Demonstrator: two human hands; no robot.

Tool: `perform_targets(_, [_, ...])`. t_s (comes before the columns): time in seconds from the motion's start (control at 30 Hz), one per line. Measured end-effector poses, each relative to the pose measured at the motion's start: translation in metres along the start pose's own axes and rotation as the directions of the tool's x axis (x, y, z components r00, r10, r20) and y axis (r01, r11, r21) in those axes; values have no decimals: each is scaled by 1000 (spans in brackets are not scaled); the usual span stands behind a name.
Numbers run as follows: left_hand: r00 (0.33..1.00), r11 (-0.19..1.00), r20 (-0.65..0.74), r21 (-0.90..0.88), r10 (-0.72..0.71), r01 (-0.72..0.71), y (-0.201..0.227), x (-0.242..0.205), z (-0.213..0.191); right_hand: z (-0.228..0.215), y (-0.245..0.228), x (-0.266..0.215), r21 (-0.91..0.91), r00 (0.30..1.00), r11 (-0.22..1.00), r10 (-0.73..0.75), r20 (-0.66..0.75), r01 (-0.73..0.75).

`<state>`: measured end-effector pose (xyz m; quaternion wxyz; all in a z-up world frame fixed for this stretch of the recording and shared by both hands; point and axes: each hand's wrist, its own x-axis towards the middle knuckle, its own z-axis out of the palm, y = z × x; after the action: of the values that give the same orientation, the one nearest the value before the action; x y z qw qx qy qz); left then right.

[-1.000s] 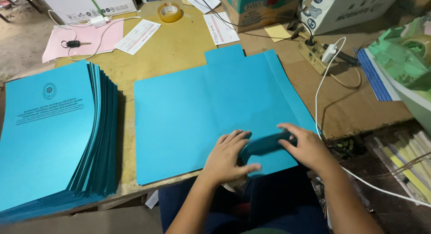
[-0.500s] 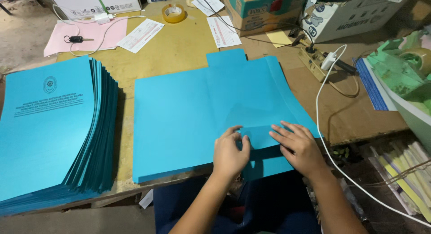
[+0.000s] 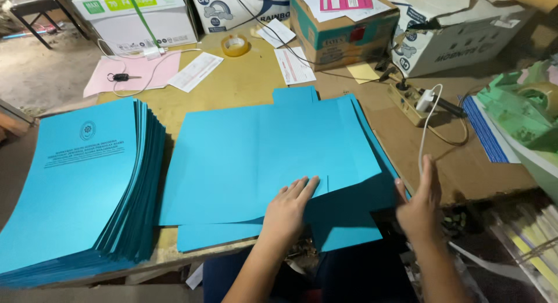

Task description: The person folds light blue papers in half on a wooden table. They repeatedly pick up a sheet, fold it, and place it on a growing stack of folded papers.

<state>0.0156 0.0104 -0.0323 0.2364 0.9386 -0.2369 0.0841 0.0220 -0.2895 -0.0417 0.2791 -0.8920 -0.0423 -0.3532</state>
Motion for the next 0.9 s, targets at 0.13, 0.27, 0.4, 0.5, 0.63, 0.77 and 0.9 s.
perform_targets(0.13, [997,995,50,-74,66,-62,-2,-4,11,-11,-16,17,231,865,853,389,315,-468])
perform_targets(0.27, [992,996,92,-31,85,-83,24,1,-2,8,-34,19,692,796,404,202,570,-598])
perform_targets(0.4, [904,999,428,-40,16,2,50,26,-23,22,-56,23,596,682,360,187,708,-718])
perform_targets(0.5, [965,998,257,-4,60,-61,17,44,49,50,-47,18,411,520,353,314,794,-840])
perform_targets(0.63, [938,998,347,55,20,-42,33,44,17,40,-44,29,495,466,13,357,809,-869])
perform_targets(0.77, [919,994,395,103,1,-45,35,42,8,52,-7,40,233,674,810,247,697,-538])
perform_targets(0.9, [926,993,375,122,-42,-4,39,40,-4,87,25,50,-250,530,906,34,847,342])
